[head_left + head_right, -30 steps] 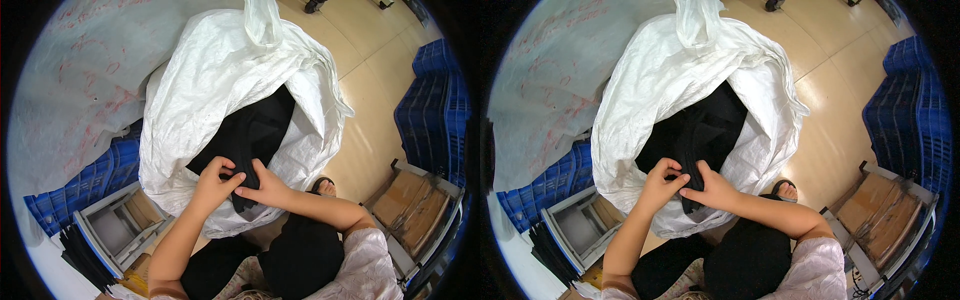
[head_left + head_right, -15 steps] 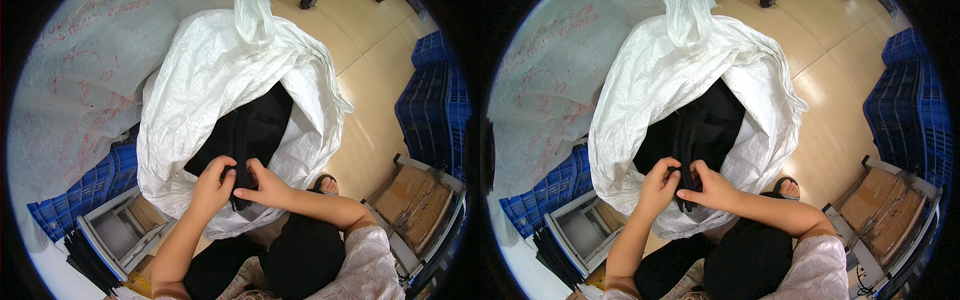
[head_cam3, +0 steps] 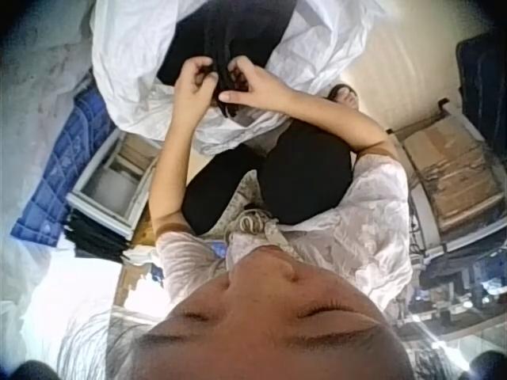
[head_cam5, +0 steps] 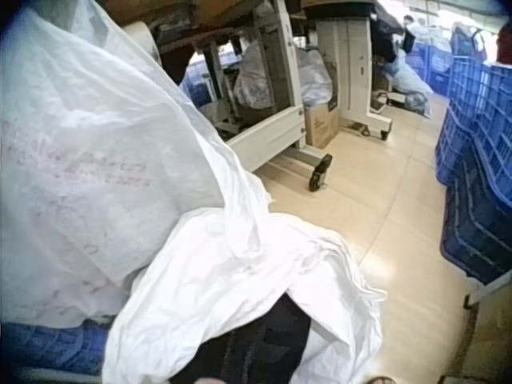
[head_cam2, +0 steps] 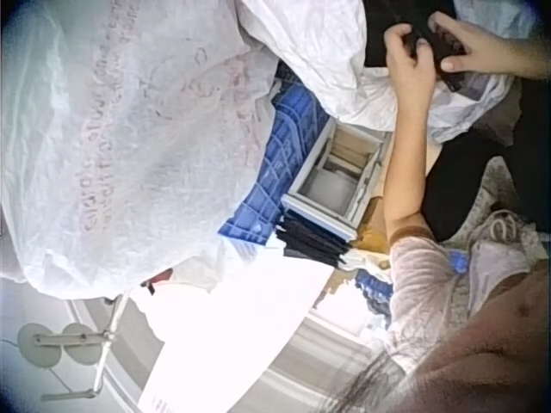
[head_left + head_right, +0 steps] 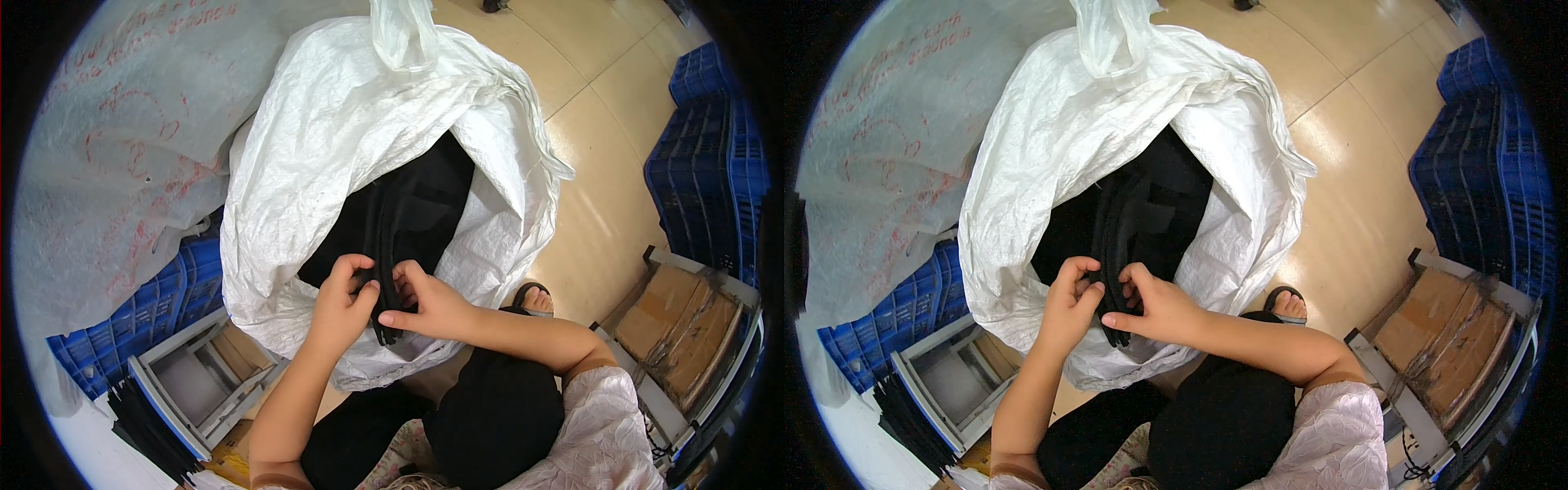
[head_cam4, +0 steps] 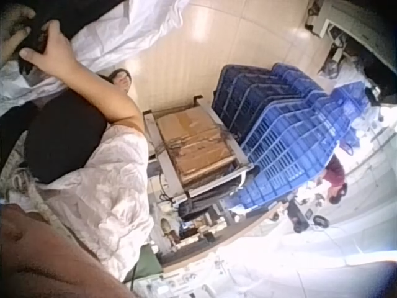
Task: Sorting and stacking black fabric pieces from a large bag before moving them across the factory floor.
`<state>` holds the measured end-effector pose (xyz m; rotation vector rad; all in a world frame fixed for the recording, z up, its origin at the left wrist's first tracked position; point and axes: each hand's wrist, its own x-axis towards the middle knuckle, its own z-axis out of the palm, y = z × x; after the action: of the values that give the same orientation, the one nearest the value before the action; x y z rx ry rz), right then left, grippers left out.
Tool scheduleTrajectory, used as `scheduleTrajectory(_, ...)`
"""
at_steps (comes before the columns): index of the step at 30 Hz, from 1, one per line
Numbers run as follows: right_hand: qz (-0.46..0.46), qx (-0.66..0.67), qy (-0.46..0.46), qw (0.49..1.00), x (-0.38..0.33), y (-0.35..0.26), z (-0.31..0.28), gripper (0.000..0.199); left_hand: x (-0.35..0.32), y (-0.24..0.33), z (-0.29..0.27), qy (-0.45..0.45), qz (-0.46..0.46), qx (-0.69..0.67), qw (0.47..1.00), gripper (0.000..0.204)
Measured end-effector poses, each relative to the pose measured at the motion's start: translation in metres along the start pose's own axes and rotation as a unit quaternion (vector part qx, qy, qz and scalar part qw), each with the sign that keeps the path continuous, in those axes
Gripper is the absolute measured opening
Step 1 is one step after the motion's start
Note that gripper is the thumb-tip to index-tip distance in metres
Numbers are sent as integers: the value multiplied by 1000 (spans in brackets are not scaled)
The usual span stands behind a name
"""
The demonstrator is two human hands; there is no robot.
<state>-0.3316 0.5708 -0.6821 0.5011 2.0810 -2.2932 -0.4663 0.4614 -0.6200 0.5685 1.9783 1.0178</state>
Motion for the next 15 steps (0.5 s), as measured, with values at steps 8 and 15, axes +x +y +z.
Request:
scheduleTrajectory(8, 1, -15, 2, 1000, 0, 0, 0, 71, 1, -3, 1, 5, 24, 17, 1000, 32)
scheduleTrajectory(15, -11, -18, 1, 1000, 2, 1, 2, 74, 0, -1, 5, -3, 45, 31, 998, 38)
